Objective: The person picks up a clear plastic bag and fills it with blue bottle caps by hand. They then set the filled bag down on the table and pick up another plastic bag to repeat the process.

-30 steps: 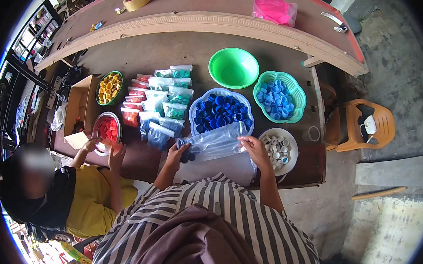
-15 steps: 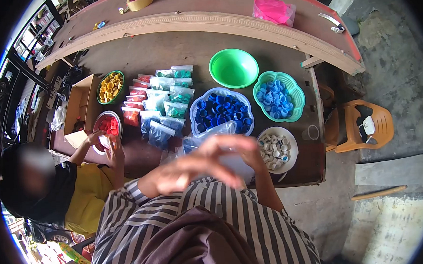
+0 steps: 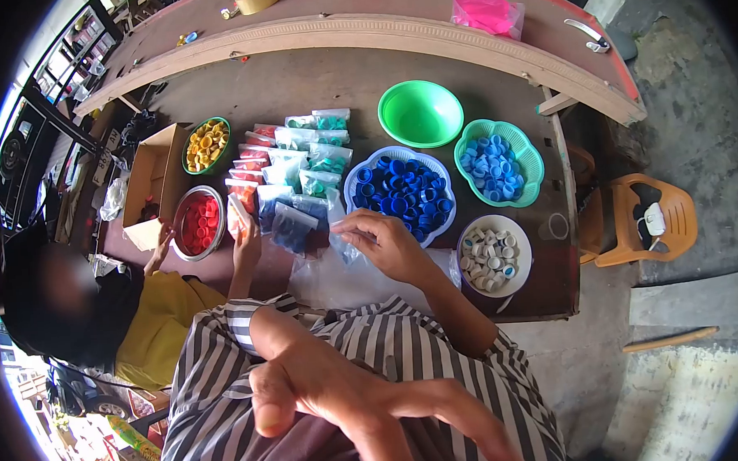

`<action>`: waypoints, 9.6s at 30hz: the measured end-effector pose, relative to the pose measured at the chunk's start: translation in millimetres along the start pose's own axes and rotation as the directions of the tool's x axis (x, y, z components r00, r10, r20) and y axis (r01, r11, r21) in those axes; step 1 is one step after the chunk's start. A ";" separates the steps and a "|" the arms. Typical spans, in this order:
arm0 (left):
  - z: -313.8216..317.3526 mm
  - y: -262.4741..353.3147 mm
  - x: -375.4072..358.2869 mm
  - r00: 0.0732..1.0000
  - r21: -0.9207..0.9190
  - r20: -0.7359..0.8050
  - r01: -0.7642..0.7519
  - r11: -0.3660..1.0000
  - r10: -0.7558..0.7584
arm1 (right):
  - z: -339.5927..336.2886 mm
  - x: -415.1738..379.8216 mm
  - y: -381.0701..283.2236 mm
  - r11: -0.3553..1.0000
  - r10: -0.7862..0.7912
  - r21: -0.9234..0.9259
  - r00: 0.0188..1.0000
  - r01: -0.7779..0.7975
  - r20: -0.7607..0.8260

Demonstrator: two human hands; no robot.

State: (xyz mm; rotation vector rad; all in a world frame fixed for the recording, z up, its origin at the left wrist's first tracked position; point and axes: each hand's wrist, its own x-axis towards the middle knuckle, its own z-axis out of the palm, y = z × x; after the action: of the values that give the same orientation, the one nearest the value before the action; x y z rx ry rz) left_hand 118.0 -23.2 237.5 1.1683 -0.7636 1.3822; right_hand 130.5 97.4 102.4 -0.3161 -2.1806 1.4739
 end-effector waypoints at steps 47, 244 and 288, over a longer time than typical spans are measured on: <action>-108.0 110.4 -145.8 0.555 0.347 -0.764 0.783 -0.516 0.329 | -27.1 -31.6 57.8 0.983 0.169 0.081 0.982 -0.162 -0.087; -120.2 86.7 -157.7 0.497 0.402 -0.798 0.860 -0.315 0.340 | -51.8 -40.7 113.5 0.905 0.326 0.404 0.826 -0.133 -0.459; -127.4 103.9 -151.8 0.417 0.343 -0.860 0.900 -0.269 0.296 | -43.7 -5.6 113.9 0.984 0.157 0.146 0.866 -0.098 -0.475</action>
State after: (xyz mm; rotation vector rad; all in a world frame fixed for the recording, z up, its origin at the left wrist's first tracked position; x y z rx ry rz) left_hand -26.8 26.7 74.5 1.3347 1.8767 1.3891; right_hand 148.8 174.6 9.7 -0.7192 -1.6897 1.3979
